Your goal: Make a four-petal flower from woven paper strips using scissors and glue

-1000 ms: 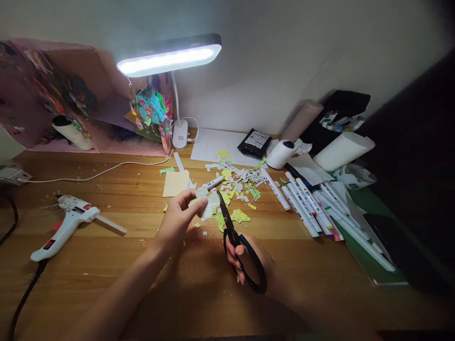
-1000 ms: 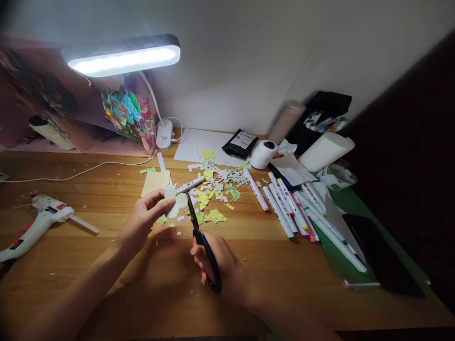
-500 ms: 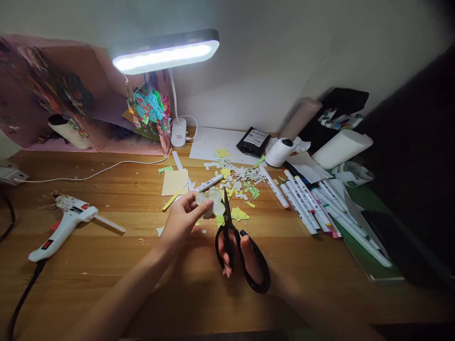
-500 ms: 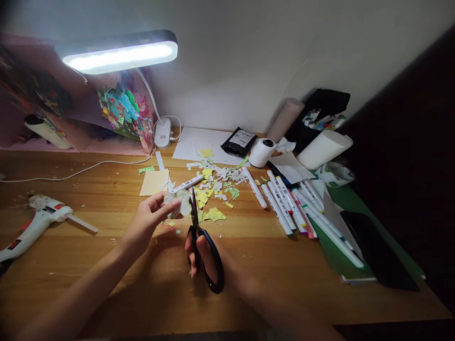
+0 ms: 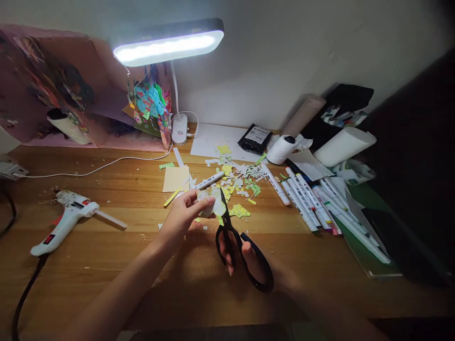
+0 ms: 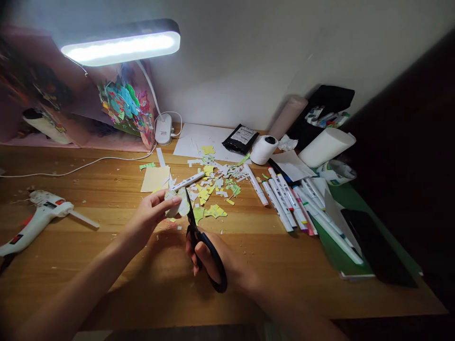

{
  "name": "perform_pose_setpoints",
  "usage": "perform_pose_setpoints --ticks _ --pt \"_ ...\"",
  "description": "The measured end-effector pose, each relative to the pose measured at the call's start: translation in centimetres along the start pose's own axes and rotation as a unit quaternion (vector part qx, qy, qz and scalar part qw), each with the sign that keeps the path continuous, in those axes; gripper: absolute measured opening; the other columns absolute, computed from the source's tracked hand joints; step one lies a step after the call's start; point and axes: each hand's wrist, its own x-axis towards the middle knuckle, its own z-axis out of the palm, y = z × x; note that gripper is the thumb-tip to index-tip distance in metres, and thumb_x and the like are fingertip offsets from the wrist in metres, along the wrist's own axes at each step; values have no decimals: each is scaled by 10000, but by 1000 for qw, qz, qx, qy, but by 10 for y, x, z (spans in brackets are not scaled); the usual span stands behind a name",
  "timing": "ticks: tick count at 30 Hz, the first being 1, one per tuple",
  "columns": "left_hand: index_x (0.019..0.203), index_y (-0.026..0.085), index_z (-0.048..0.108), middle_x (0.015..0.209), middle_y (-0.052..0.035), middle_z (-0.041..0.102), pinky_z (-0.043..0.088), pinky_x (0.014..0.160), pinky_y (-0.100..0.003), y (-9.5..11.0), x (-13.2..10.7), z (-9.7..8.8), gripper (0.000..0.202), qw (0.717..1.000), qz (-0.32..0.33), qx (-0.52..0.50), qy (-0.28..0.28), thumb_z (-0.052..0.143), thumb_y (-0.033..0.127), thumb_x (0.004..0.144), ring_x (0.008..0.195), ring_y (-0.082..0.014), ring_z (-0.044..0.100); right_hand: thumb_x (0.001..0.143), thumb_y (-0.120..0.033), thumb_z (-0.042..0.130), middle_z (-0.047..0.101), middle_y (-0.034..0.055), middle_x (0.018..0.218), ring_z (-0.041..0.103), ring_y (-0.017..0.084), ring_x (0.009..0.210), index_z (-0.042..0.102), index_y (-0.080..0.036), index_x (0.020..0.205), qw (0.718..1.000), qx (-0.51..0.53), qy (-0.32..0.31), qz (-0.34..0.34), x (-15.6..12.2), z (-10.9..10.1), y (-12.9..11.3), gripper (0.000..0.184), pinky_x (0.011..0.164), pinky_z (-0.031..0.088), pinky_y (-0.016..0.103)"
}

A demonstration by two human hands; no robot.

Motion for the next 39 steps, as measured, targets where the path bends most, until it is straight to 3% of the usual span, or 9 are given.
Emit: perform_pose_setpoints --ticks 10,15,20,34,39 --pt "669 139 551 596 28 592 455 574 -198 3 0 1 283 1000 2 7 7 751 336 636 543 -78 543 623 -856 365 435 -51 616 421 74 443 497 -179 801 998 58 2 25 3 -3 7 713 424 405 217" --pt "714 144 582 589 31 588 407 551 -197 7 -1 3 238 999 24 37 -9 741 308 646 539 -83 524 617 -863 351 441 -43 633 414 73 459 498 -175 804 999 45 5 26 2 -3 4 727 431 412 218" --pt "640 147 538 567 41 530 376 544 -190 7 -2 2 241 997 53 50 -15 690 319 716 538 -73 473 643 -856 326 433 -41 637 405 76 471 500 -177 807 1000 10 -6 28 0 -4 -1 719 438 422 223" --pt "656 162 507 553 47 513 349 509 -190 3 -5 6 250 998 40 39 13 694 321 709 510 -64 440 667 -854 275 438 -36 619 429 86 457 472 -188 772 998 -59 7 8 -2 -3 1 702 426 409 230" --pt "679 171 522 572 47 523 339 496 -191 3 -1 -1 226 999 27 30 -5 688 322 711 495 -64 440 672 -851 273 457 -27 645 442 98 482 489 -188 825 1000 -5 -28 14 -3 -4 -8 714 445 414 245"
